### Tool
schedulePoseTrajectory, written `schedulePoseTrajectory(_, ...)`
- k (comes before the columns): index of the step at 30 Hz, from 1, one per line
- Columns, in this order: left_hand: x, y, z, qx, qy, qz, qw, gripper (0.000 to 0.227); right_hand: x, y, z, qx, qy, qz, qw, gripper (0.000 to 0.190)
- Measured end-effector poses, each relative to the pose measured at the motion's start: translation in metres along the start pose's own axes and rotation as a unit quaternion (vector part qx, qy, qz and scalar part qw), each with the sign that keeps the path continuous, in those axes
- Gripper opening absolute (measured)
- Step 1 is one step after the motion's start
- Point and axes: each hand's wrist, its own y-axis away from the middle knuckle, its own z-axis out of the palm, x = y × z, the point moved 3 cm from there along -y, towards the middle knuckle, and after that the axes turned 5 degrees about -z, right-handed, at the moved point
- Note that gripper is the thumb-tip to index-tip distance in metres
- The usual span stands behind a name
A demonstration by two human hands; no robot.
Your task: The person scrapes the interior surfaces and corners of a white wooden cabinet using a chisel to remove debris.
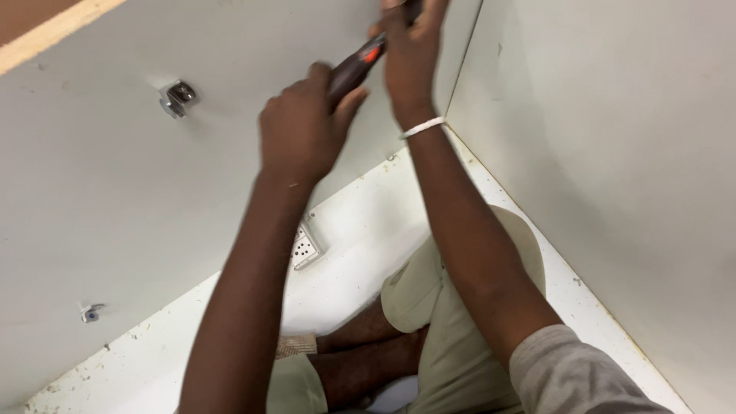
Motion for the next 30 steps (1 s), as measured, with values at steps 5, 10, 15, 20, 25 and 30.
schedulePoseTrajectory(5, 0.039, -0.046, 0.020, 0.012, -0.017, 0.001, 1.000, 0.042, -0.050, 0.018, 0.003, -0.030, -0.129, 0.024, 0.991, 0.065)
schedulePoseTrajectory(10, 0.043, -0.059, 0.016, 0.069, -0.057, 0.058, 0.994, 0.044, -0.065, 0.018, 0.009, -0.021, -0.174, 0.043, 0.984, 0.065)
schedulePoseTrajectory(15, 0.048, -0.062, 0.003, 0.050, -0.020, 0.068, 0.996, 0.037, -0.052, 0.011, 0.003, -0.024, -0.127, 0.044, 0.991, 0.046)
schedulePoseTrajectory(20, 0.067, -0.080, 0.005, 0.079, 0.000, 0.037, 0.996, 0.027, -0.019, -0.010, -0.030, 0.035, -0.101, 0.046, 0.993, 0.047)
schedulePoseTrajectory(25, 0.090, -0.050, 0.001, 0.065, -0.028, 0.050, 0.996, 0.029, -0.043, -0.006, -0.048, 0.038, -0.133, 0.010, 0.990, 0.048)
schedulePoseTrajectory(30, 0.063, -0.015, -0.031, -0.040, -0.073, -0.022, 0.996, 0.050, -0.087, 0.031, 0.007, -0.047, -0.153, -0.018, 0.987, 0.073)
